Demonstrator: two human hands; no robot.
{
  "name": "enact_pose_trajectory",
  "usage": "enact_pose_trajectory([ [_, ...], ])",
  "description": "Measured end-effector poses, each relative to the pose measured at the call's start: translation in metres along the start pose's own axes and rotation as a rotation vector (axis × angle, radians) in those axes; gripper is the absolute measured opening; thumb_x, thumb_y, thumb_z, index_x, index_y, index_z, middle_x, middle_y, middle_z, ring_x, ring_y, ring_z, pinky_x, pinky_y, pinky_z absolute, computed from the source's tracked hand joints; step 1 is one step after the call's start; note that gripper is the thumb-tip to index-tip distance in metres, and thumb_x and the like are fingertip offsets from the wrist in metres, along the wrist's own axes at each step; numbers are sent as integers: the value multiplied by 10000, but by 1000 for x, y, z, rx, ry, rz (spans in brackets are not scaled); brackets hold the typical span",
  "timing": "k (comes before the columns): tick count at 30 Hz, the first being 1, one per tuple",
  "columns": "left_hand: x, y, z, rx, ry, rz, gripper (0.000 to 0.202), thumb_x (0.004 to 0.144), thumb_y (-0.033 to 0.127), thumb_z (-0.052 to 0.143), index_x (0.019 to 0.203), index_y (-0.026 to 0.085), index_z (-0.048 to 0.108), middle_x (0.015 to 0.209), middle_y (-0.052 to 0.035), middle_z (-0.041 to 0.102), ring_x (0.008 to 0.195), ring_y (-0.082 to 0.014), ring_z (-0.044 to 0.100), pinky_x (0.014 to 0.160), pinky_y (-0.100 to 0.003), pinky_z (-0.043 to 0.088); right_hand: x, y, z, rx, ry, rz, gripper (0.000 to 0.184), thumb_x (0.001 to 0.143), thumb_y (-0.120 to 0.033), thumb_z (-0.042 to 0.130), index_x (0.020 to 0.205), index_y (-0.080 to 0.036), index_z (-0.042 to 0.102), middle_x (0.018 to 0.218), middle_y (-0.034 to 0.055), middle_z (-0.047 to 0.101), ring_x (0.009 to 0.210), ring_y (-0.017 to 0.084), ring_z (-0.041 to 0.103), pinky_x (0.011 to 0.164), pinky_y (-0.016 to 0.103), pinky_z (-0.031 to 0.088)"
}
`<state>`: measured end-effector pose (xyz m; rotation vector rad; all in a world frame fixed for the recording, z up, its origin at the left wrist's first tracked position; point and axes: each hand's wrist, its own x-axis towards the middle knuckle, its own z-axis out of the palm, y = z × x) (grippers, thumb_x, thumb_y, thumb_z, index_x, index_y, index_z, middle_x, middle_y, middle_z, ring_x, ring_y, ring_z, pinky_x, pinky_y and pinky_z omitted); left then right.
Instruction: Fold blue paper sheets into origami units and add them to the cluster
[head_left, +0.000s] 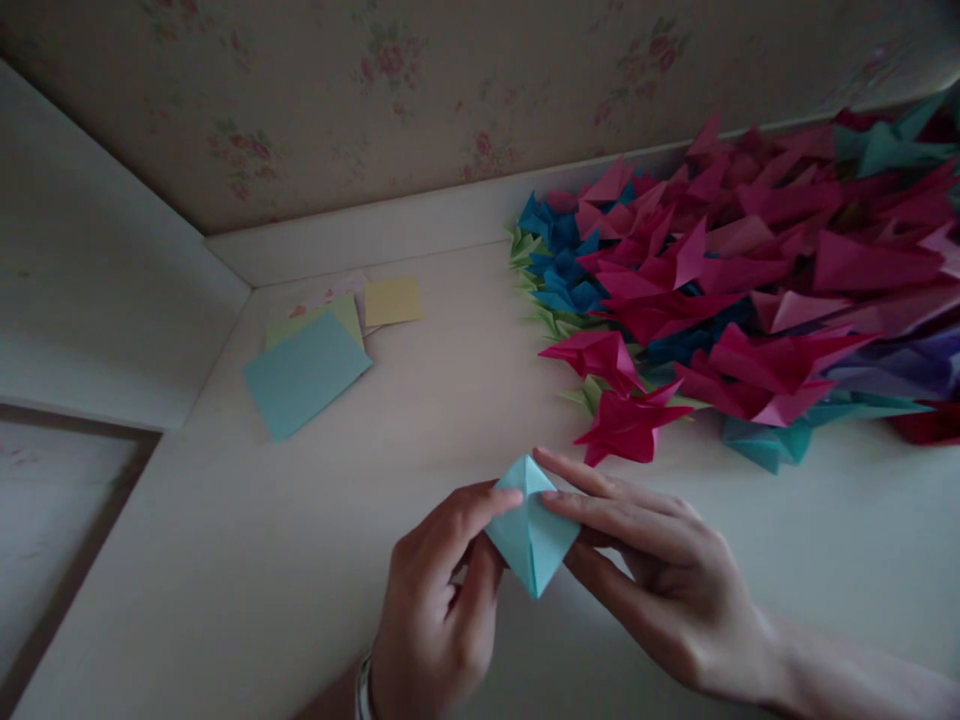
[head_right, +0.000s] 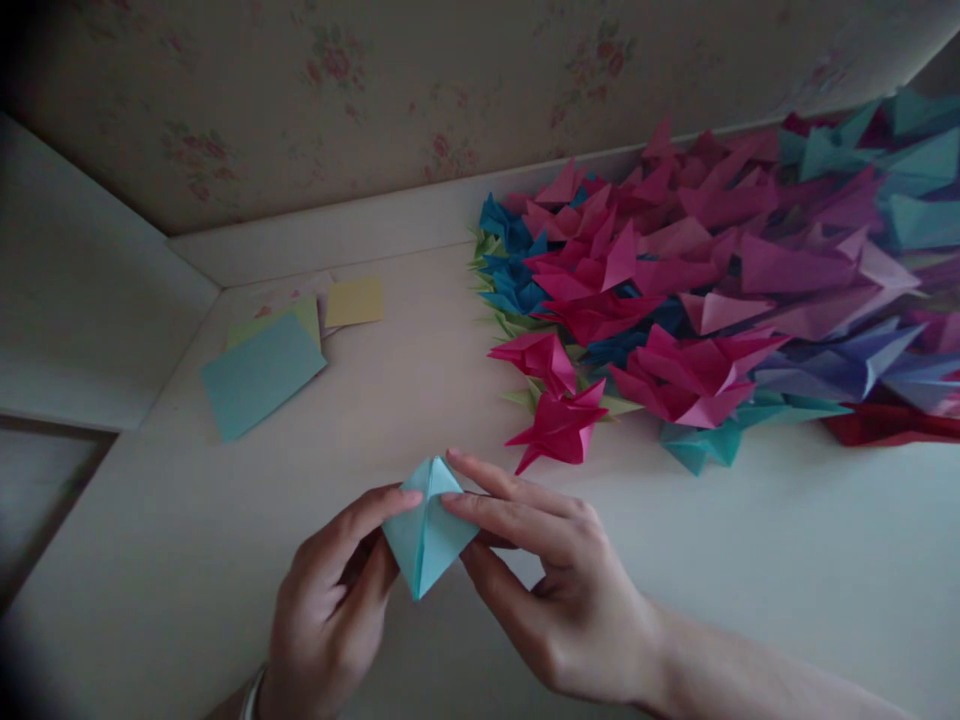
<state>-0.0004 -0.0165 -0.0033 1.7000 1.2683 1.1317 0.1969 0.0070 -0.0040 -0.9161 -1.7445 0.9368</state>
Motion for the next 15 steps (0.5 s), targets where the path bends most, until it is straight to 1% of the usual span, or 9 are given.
enact_pose_trajectory([
  [3,4,3,-3,-123,0,-150,337,919,65,532,1089,299,705,959,-7,772,745,-153,717,584,-187,554,0,-1,-3,-24,-30,-27,549,810,23,588,1269,-265,679,1368,109,623,1175,271,665,909,353,616],
  [4,4,4,-3,-155,-10,-175,318,918,78,545,1067,301,714,927,0,774,700,-141,710,546,-175,541,0,-2,-5,-22,-47,-27,545,813,14,589,1273,-264,676,1370,110,624,1184,274,659,922,365,609],
  [5,5,4,-4,-169,-26,-180,323,912,77,555,1067,309,718,935,3,774,698,-137,710,544,-170,541,0,-2,-6,-16,-65,-24,541,818,4,592,1281,-265,671,1372,110,624,1194,276,652,937,377,602],
  [7,6,4,-6,-144,-60,-122,388,887,45,563,1107,327,715,1044,-2,760,804,-147,726,623,-183,569,1,-1,-7,4,-97,-11,535,826,-18,605,1299,-262,658,1382,111,619,1214,280,638,940,385,601],
  [9,7,4,-9,-78,-95,-20,477,851,-2,559,1161,331,704,1140,-11,735,944,-170,721,746,-220,587,2,1,-8,18,-104,-4,516,831,-28,626,1289,-260,665,1374,113,630,1205,276,648,923,367,612],
  [10,8,4,-9,-46,-111,29,512,832,-19,559,1185,325,698,1158,-17,731,994,-180,713,799,-239,587,2,1,-7,19,-97,-7,500,832,-27,637,1272,-261,676,1357,112,645,1190,272,660,917,358,616],
  [12,9,6,-11,-9,-134,87,547,807,-30,580,1222,309,688,1143,-23,742,1008,-184,714,840,-251,586,3,3,-7,15,-69,-19,473,833,-21,659,1235,-267,699,1318,105,677,1156,265,684,917,348,616],
  [15,11,7,-11,-7,-155,113,543,804,11,667,1259,307,678,1154,-29,751,989,-186,729,834,-243,600,4,4,-9,-7,-49,-47,453,822,-22,694,1202,-267,718,1301,95,692,1133,259,698,933,339,609],
])
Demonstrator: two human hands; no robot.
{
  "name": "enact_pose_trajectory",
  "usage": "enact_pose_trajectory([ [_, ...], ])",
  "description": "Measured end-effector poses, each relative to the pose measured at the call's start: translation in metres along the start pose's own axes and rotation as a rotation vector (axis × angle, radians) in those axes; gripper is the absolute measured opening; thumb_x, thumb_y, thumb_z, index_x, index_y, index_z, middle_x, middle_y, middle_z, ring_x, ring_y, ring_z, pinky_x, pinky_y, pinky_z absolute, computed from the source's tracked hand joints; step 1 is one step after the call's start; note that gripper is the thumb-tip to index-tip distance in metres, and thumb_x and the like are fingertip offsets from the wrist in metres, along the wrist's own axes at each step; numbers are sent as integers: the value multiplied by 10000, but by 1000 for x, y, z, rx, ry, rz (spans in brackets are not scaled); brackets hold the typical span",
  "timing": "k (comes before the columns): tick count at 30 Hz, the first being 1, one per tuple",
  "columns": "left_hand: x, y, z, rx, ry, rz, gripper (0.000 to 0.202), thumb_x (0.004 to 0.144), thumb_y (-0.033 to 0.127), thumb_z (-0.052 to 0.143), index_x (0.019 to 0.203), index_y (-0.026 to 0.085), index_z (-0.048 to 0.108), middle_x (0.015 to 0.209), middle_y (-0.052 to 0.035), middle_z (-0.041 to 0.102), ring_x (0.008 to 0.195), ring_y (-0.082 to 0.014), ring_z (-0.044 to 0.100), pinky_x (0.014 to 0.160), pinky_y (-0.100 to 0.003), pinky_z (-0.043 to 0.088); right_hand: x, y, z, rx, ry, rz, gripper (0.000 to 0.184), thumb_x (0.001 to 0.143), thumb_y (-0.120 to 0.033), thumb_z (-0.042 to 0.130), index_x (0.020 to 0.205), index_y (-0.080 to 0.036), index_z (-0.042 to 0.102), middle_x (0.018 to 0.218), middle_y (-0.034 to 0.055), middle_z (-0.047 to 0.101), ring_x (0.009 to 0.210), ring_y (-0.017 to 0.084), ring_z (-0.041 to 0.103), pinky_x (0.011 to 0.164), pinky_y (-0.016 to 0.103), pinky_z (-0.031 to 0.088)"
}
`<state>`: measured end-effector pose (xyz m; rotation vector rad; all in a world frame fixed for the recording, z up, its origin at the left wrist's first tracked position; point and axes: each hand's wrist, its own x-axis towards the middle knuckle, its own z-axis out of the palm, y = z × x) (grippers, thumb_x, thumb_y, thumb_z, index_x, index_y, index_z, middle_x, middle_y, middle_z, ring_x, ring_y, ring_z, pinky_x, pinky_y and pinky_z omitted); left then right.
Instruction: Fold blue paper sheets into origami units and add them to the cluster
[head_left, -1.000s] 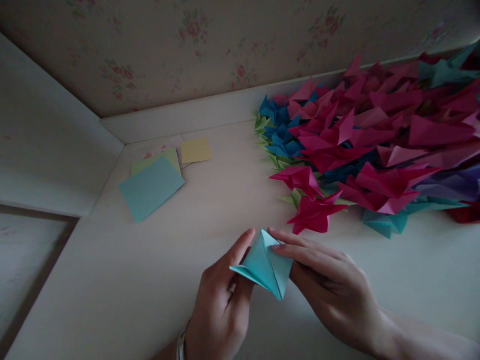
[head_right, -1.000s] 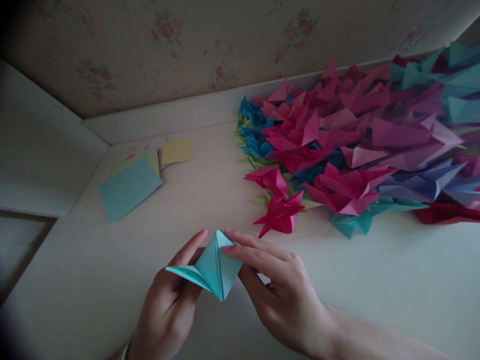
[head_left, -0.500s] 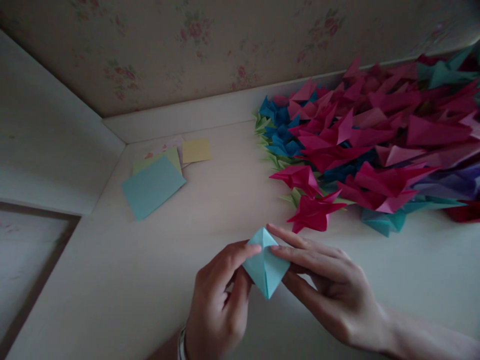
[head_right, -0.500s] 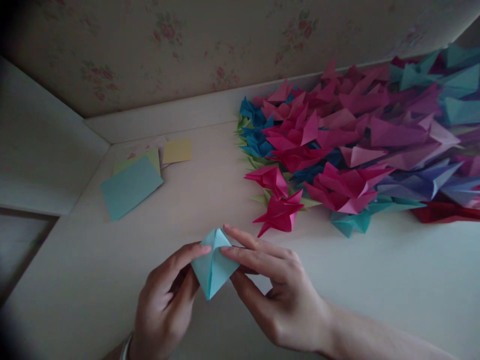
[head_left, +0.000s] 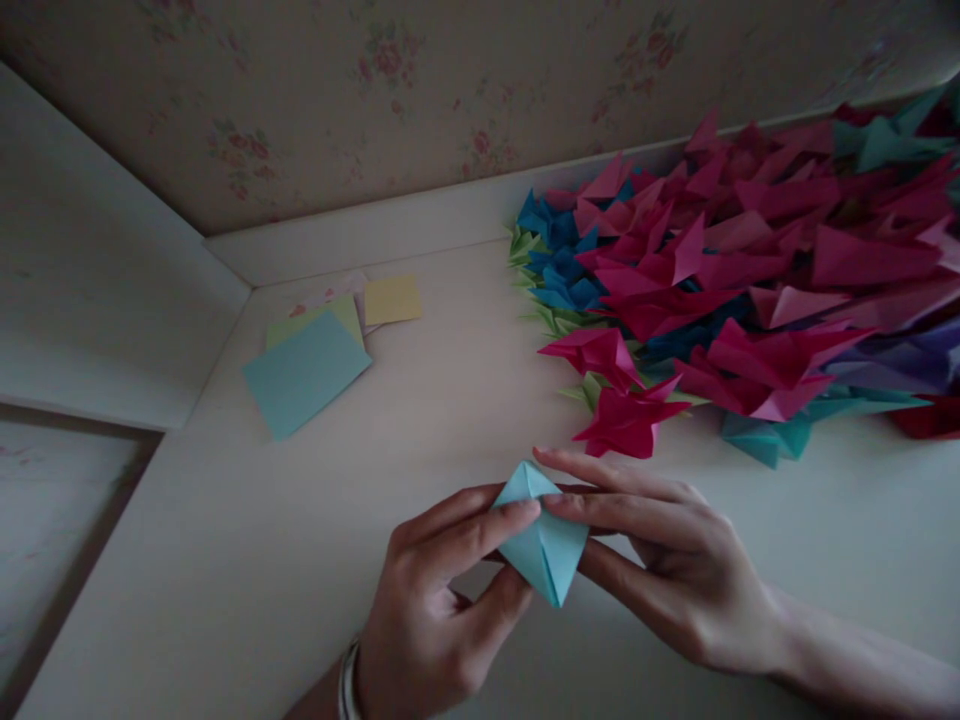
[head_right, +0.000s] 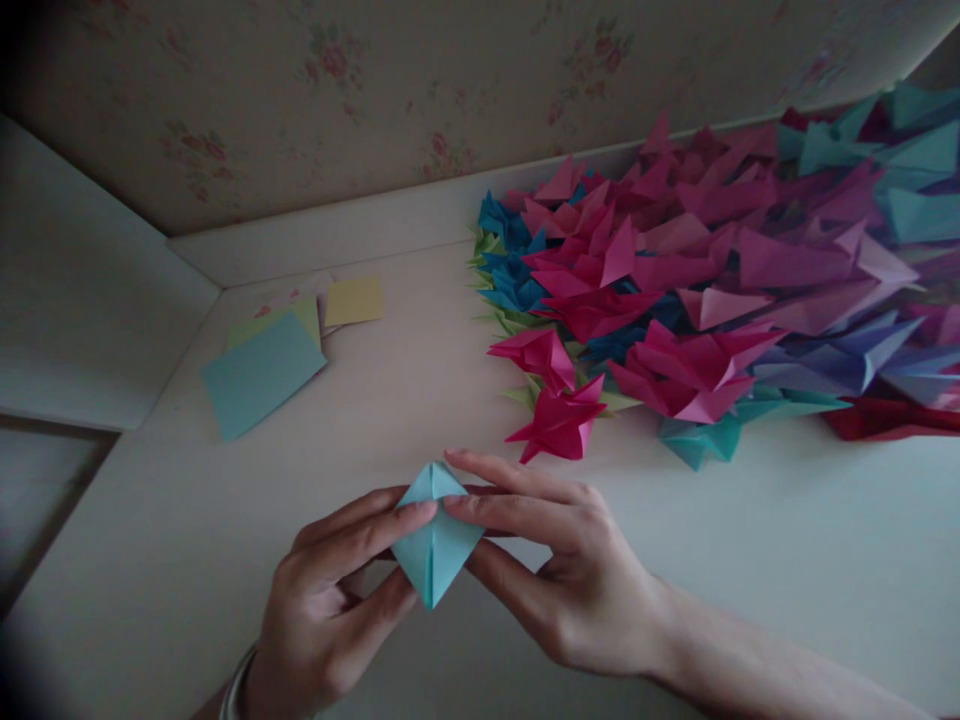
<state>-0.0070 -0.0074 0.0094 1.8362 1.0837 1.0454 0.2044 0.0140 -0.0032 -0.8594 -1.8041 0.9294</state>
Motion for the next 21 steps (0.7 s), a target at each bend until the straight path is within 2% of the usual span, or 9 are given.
enact_pose_trajectory([
  [4,1,-4,-1,33,-35,98,592,847,56,711,1349,350,604,1202,-33,743,1031,-187,728,863,-249,604,1,2,-6,-13,-17,-63,378,812,-57,740,1142,-243,745,1283,107,704,1082,251,726,886,314,633],
  [6,1,-7,-2,76,-73,158,602,865,66,704,1376,356,572,1194,-41,747,1007,-180,736,827,-242,617,2,4,-10,-32,-48,-87,323,830,-69,735,1109,-230,758,1277,114,706,1076,243,729,892,305,630],
  [10,4,-7,-2,65,-67,197,516,880,105,704,1344,313,611,1114,-51,777,949,-168,756,757,-205,631,4,6,-15,-50,-100,-100,222,863,-115,733,1058,-213,773,1254,116,720,1079,226,728,912,276,610],
  [13,7,-4,0,-32,-20,166,362,911,167,681,1262,256,688,1073,-61,794,878,-148,775,732,-159,623,5,3,-15,-16,-93,-94,177,854,-181,765,1029,-193,781,1211,126,742,1059,229,737,903,262,607],
  [16,7,-2,3,-65,25,93,256,917,228,683,1165,239,747,1054,-59,808,862,-152,781,766,-159,613,5,-2,-12,21,-35,-28,141,844,-194,778,985,-194,788,1169,114,763,1018,218,753,873,241,611],
  [20,2,-2,7,-53,157,-24,222,867,232,747,1086,265,750,848,25,820,634,-89,754,605,-92,581,4,-4,-6,56,7,60,114,842,-154,773,948,-193,789,1126,90,782,1021,202,751,853,208,602],
  [21,0,-2,7,-43,176,-23,220,860,206,753,1071,268,747,834,37,816,626,-84,749,607,-90,578,4,-3,-5,63,5,62,123,839,-143,773,951,-192,789,1130,89,781,1030,200,747,859,204,597],
])
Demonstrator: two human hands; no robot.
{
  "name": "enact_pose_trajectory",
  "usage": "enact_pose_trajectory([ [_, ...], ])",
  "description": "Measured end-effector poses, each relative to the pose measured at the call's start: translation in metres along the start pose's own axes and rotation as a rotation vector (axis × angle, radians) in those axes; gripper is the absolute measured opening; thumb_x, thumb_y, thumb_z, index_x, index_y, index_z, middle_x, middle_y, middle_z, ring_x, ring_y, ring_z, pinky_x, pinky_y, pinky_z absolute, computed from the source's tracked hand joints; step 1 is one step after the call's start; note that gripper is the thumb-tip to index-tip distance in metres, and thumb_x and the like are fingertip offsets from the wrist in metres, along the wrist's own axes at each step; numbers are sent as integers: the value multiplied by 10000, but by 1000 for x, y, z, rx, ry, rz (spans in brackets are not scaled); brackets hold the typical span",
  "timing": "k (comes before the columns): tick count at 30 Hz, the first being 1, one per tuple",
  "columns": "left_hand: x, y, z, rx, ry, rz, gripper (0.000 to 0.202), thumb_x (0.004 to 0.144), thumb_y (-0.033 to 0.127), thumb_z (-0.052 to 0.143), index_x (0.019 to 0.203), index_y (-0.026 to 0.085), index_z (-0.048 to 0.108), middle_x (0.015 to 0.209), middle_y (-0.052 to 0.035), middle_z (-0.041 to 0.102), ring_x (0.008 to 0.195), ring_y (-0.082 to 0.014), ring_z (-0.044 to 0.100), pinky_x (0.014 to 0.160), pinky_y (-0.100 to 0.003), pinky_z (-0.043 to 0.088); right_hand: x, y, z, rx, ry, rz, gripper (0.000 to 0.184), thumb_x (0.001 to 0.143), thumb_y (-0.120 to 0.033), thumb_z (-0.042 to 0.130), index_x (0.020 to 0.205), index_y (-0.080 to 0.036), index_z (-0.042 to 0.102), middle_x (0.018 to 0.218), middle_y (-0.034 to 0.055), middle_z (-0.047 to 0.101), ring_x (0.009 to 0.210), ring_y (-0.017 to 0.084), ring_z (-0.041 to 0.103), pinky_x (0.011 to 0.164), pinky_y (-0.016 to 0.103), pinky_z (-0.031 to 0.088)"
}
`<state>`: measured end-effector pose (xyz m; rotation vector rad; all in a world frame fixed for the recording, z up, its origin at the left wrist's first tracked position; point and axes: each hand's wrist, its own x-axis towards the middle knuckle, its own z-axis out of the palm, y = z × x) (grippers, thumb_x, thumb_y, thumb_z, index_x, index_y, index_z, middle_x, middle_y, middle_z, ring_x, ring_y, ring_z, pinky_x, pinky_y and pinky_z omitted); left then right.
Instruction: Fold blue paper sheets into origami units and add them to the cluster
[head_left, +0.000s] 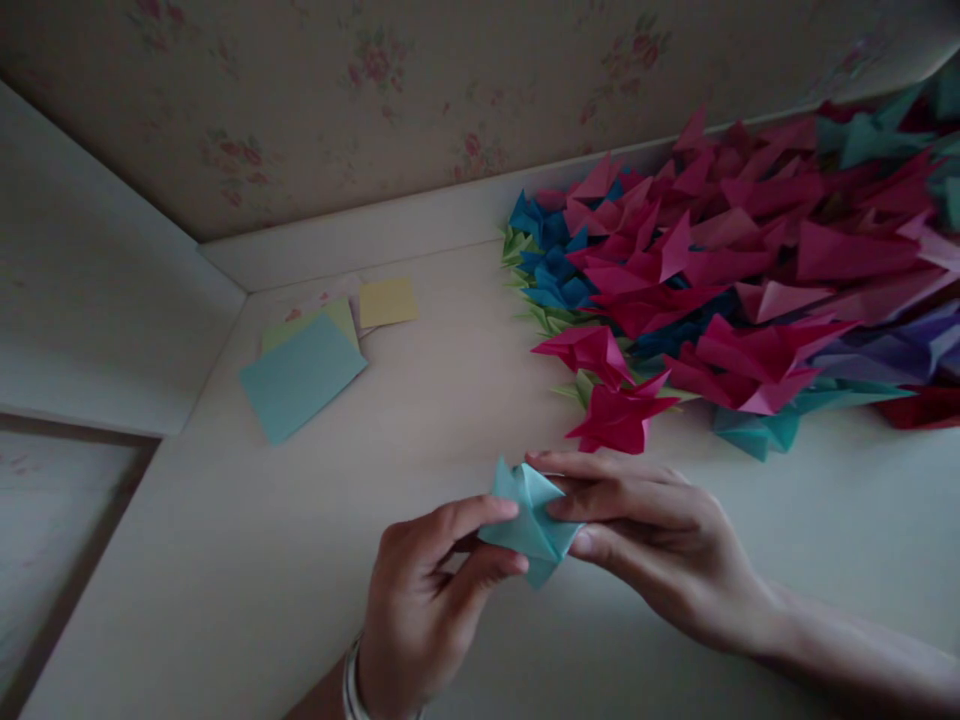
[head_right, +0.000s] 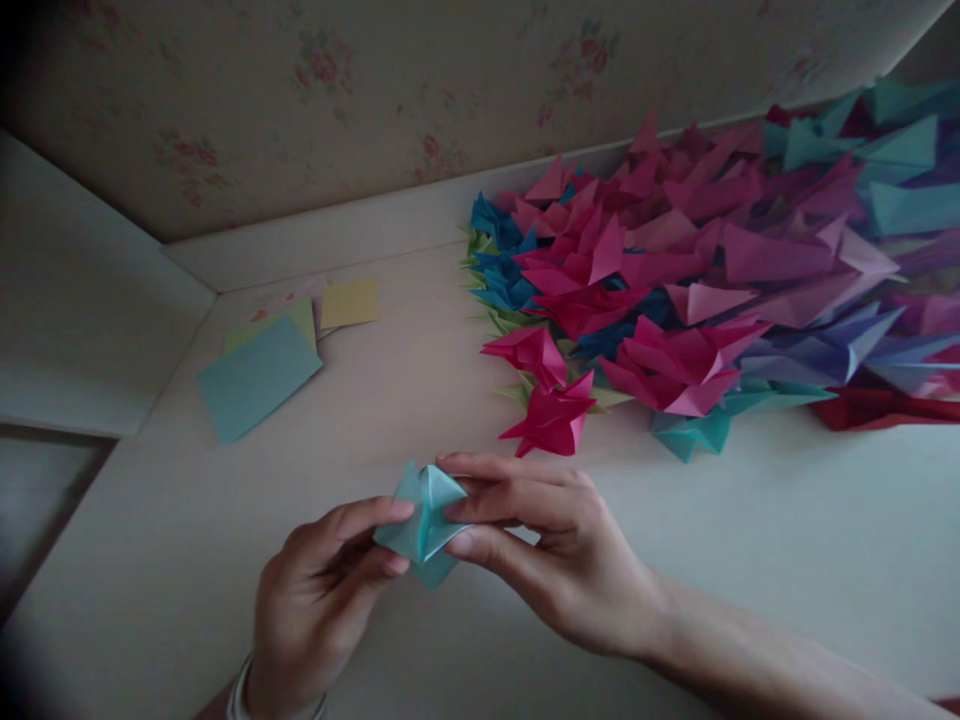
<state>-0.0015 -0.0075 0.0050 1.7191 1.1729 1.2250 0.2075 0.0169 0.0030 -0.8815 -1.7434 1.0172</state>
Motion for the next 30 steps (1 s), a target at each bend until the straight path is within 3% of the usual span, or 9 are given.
enact_pose_trajectory([
  [4,-2,-2,-2,23,-18,69,222,867,114,723,1032,259,756,949,15,821,814,-121,772,763,-145,589,0,3,0,8,-26,-26,166,836,-97,763,973,-187,788,1197,89,754,1093,197,717,936,209,562],
  [7,-3,-1,-1,22,-29,3,217,868,106,711,1008,264,760,999,14,818,837,-127,770,771,-151,585,0,2,0,2,-37,-16,173,848,-82,742,975,-192,786,1192,82,754,1082,187,719,936,204,557],
  [13,-10,-2,6,59,80,-103,190,866,145,718,979,293,757,871,45,821,713,-112,756,680,-143,580,-7,1,11,115,56,164,115,864,-143,739,906,-246,767,1132,40,775,944,169,754,813,203,598],
  [16,-11,-4,8,23,173,-165,137,850,191,746,958,273,722,716,66,776,558,-85,703,538,-109,548,-12,3,16,235,104,260,155,842,-172,769,955,-275,745,1184,35,756,1016,201,741,788,225,618],
  [18,-11,-5,8,-11,213,-182,137,833,192,764,929,262,697,683,74,746,533,-76,686,520,-99,541,-12,4,18,281,115,288,187,830,-163,778,970,-280,740,1209,38,745,1037,207,736,770,221,625],
  [22,-9,-5,5,-89,167,-198,217,803,172,795,975,269,704,862,30,782,642,-99,729,609,-130,582,-6,3,17,311,142,269,206,837,-109,744,963,-273,741,1179,34,757,987,176,747,742,188,620],
  [26,-8,-3,3,-356,35,-332,235,851,343,753,1065,262,699,958,-25,780,710,-141,733,610,-182,594,-2,0,13,190,45,183,249,856,-51,671,975,-260,738,1000,8,785,862,131,743,708,154,584],
  [28,-5,-2,4,-400,50,-384,180,871,333,735,1022,246,690,908,-18,782,727,-136,728,621,-171,582,-3,1,10,96,-27,136,290,864,-43,647,1035,-262,732,987,7,780,849,125,735,733,159,570],
  [30,-2,-1,5,-408,105,-440,180,867,240,747,1012,249,640,949,-6,788,785,-126,739,670,-157,577,-6,2,8,38,-71,119,338,865,-78,663,1141,-268,710,1103,32,764,970,161,726,823,199,567],
])
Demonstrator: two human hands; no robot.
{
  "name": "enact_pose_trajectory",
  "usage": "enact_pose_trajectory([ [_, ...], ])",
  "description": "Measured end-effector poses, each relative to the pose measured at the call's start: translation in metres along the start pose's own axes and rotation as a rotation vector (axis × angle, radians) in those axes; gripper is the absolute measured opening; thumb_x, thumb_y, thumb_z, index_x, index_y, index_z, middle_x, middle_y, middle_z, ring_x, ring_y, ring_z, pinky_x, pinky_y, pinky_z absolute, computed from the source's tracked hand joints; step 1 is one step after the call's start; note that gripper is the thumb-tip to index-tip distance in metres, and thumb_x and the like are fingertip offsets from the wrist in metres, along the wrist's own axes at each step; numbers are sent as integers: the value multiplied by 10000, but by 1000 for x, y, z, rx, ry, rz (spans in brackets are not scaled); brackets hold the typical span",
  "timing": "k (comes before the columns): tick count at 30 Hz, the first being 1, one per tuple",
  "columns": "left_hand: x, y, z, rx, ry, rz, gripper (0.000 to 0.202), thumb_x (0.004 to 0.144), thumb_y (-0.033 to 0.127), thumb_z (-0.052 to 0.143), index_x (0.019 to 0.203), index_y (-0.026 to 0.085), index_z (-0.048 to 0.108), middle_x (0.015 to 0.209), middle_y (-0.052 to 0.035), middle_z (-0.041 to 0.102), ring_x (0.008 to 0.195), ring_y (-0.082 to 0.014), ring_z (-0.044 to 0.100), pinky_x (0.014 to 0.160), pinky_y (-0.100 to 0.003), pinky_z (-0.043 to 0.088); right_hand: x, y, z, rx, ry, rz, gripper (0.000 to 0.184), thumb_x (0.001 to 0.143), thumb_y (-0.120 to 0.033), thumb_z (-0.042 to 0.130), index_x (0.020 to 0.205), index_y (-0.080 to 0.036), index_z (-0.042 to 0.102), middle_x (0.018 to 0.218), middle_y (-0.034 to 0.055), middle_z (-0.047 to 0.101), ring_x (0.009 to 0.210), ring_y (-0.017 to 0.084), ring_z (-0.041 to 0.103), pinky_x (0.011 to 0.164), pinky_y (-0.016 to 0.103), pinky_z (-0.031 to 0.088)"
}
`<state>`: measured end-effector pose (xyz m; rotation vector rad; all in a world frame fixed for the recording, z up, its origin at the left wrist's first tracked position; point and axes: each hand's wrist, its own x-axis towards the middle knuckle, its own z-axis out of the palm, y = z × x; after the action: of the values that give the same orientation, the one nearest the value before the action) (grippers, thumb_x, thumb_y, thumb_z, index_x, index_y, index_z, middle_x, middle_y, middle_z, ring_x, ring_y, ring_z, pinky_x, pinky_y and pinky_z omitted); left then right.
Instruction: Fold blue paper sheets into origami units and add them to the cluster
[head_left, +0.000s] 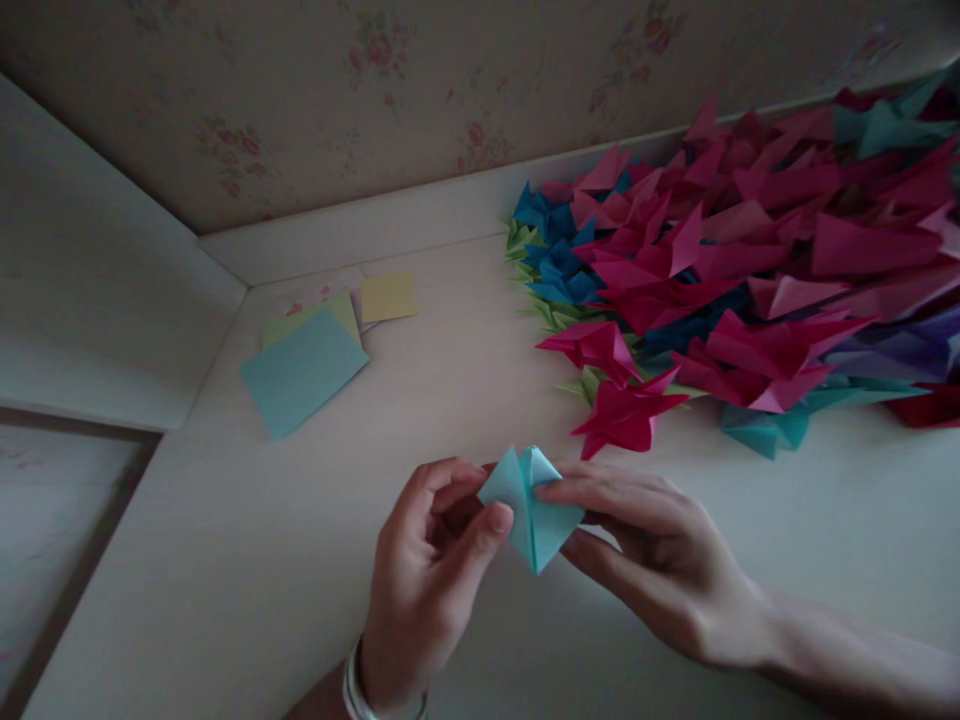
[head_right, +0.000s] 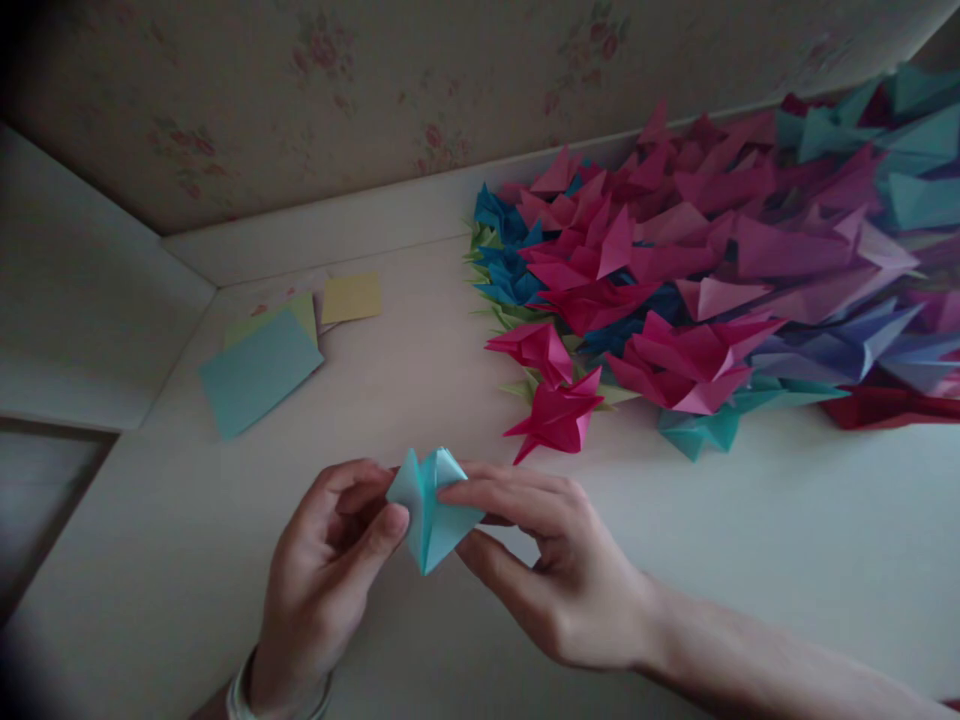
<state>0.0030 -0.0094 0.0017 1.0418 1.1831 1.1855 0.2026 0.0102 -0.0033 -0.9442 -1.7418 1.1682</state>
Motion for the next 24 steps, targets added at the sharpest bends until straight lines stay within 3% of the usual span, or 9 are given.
enact_pose_trajectory([
  [3,3,2,3,-46,-33,-141,275,872,187,736,1073,245,556,1053,-28,786,831,-149,762,722,-205,604,-3,4,1,-25,-31,28,374,860,-158,710,1217,-267,688,1190,65,734,1037,205,709,852,248,573],
  [6,5,1,3,-26,-92,-210,283,883,213,720,1112,204,554,974,-53,797,767,-168,768,707,-247,628,-2,7,5,-4,-15,121,256,911,-193,665,1155,-258,709,955,35,770,772,153,718,658,204,570],
  [9,6,0,1,19,-119,-213,245,898,243,700,1118,187,605,925,-48,800,775,-171,764,719,-247,630,0,8,10,102,-16,271,225,951,-232,616,1166,-263,674,907,19,758,806,166,712,666,219,568],
  [12,7,1,-2,148,-144,-168,147,932,293,651,1032,195,692,875,-24,794,748,-151,750,671,-204,615,-2,9,14,226,-21,368,284,938,-246,624,1221,-268,604,969,30,763,919,210,721,748,275,589],
  [18,5,1,-2,527,-133,90,109,938,255,627,934,200,721,658,19,716,529,-105,672,516,-151,538,-2,7,13,164,-99,380,308,942,-267,610,1247,-231,606,897,32,766,778,192,726,630,246,580],
  [24,1,-1,0,436,-155,18,112,933,300,627,911,207,686,637,24,680,469,-107,642,430,-151,515,4,-1,7,3,-192,310,245,1002,-303,514,1037,-201,734,850,27,760,722,155,679,631,218,514],
])
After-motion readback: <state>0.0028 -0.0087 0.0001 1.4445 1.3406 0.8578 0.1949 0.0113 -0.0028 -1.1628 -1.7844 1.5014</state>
